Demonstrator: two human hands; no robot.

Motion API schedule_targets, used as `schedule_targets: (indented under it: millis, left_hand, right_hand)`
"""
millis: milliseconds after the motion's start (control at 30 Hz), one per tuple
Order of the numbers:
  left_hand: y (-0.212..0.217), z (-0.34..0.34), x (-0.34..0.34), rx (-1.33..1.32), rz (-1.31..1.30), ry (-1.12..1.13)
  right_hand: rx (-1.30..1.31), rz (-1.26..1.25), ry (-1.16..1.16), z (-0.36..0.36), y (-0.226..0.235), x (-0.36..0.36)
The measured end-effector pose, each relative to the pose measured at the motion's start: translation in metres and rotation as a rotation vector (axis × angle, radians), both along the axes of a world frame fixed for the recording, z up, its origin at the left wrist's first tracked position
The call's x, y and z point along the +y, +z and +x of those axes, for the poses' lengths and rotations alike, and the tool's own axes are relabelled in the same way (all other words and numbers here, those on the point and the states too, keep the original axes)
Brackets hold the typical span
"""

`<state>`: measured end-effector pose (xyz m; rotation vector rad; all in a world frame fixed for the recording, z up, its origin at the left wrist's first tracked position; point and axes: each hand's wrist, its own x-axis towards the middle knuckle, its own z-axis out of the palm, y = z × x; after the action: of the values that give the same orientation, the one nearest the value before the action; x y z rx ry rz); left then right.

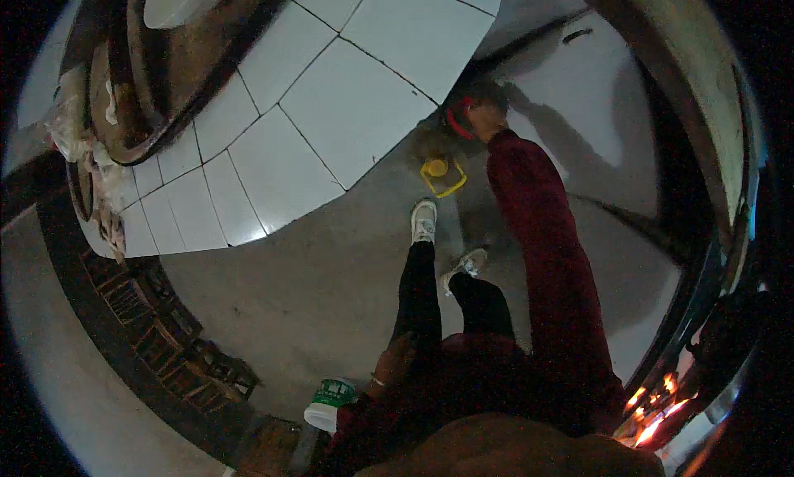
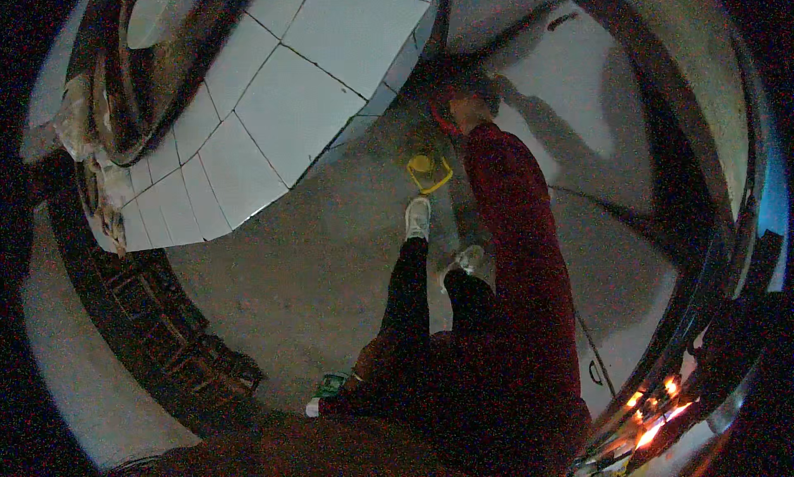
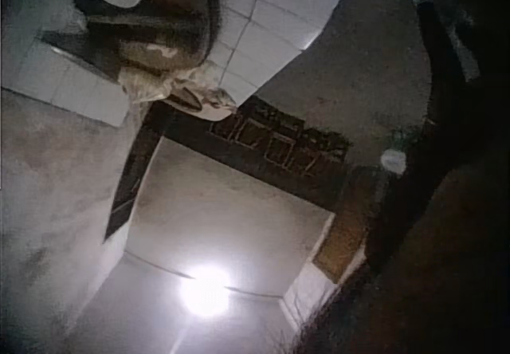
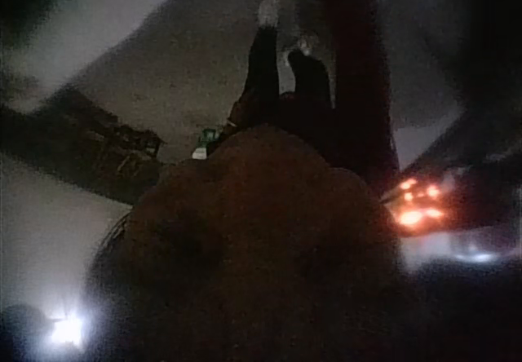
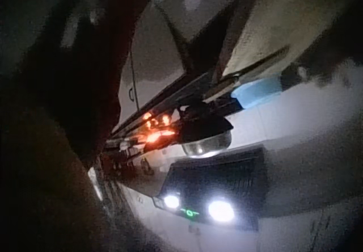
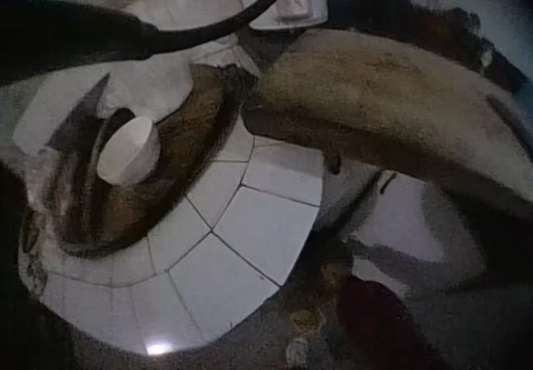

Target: The person slices food on a wooden board with a cleaver, stir-fries it in a wok while adding oil from a bottle and seasoning with a spoon, and then adds water using a blue ladle.

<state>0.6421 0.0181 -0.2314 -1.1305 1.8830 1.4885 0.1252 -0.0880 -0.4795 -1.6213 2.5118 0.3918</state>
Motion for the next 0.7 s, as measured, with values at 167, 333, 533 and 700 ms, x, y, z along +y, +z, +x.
schedule_targets:
  millis: [167,333,533,700]
  left_hand:
    - [-0.001,0.005,-0.028,0.119,0.081,-0.049]
    - [0.007,-0.022,-0.028,-0.019,0.012,-0.088]
    - [-0.018,0.008,-0.019,0.192,-0.102,-0.198]
    - [-0.002,-0.021,-0.024,0.019,0.002,-0.039]
  right_hand:
    - [0.591,0.072,0.16,-0.02,-0.078,0.034]
    - [-0.086,-0.13,0.193,-0.008,-0.005,0.016]
    - [-0.699,-0.158,-0.17,-0.009,0.033,0.014]
    - [-0.281,-0.086,-0.22,0.006,0.027,0.003]
